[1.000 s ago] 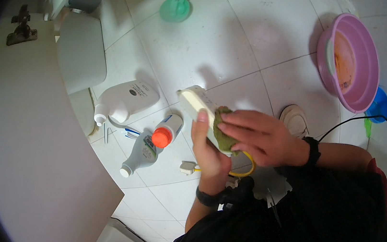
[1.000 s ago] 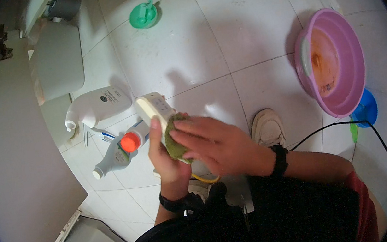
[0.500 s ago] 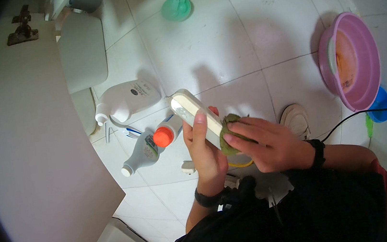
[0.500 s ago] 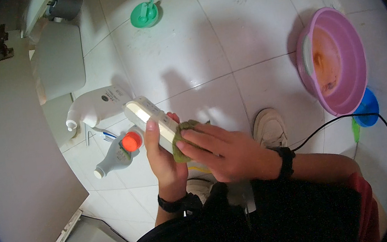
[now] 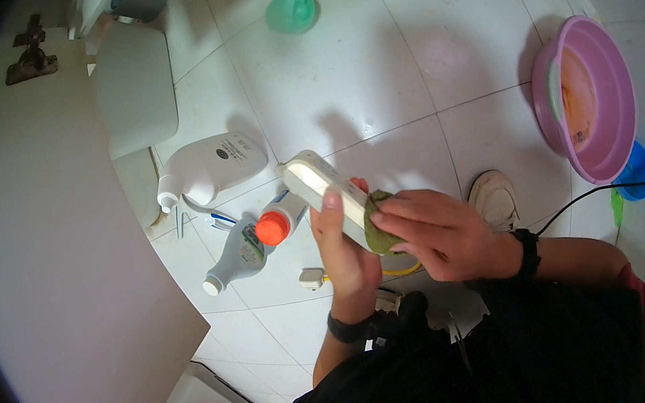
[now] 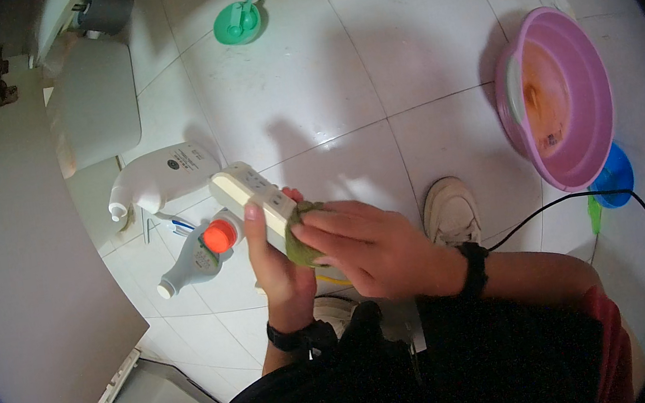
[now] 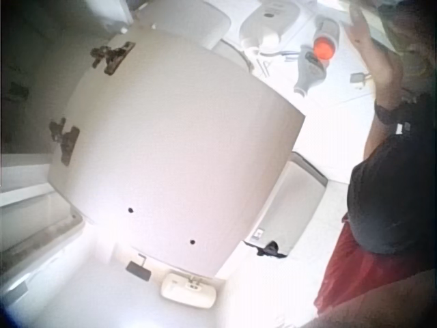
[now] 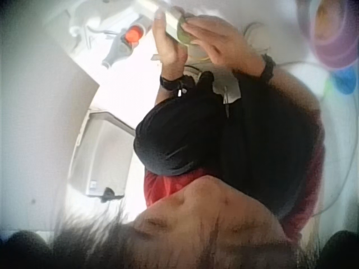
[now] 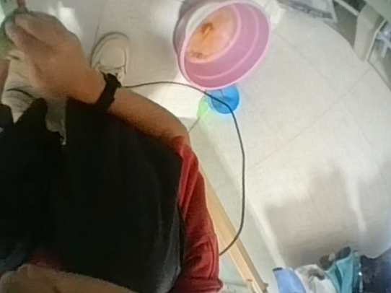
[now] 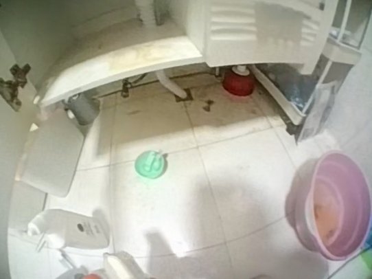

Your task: The person wipes a power strip and its attached yellow cable with a cloth while crouching in a bathroom.

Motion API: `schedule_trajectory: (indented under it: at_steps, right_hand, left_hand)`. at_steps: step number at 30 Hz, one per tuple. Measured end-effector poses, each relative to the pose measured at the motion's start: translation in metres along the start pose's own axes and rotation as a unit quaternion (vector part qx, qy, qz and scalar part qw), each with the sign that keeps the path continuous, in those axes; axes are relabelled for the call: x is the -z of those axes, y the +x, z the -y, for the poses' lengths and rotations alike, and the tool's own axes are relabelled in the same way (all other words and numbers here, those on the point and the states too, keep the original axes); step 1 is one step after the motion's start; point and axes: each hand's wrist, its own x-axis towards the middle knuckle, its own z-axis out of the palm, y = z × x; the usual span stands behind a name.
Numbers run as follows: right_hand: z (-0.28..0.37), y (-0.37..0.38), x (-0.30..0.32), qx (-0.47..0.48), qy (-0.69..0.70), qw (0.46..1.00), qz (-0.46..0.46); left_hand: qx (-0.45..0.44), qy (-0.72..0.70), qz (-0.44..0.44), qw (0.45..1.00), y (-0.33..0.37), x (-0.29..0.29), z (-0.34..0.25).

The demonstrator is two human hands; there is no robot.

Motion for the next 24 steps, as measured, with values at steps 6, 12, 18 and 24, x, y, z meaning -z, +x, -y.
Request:
schedule_trajectory:
  at_steps: [6,12,18,24]
  right_hand:
    - [0.001,0.011,-0.002,-0.018,0.029,0.999,-0.008]
    - [-0.009,0.006,-0.006,0.009,0.002,1.0,-0.001]
    - [-0.009,0.014,-0.009,-0.015,-0.014,0.999,-0.029]
    - [-0.01,0.01,-0.005,0.007,-0.044,0.999,-0.015]
  left_hand:
    - [-0.017,-0.02,0.051,0.998,0.004,0.001,-0.001]
    - [-0.003,-0.107,0.102,0.989,0.011,0.002,-0.003]
    - [0.036,-0.132,0.098,0.986,0.009,-0.007,-0.006]
    - [0.019,-0.146,0.12,0.982,0.009,-0.005,0.001]
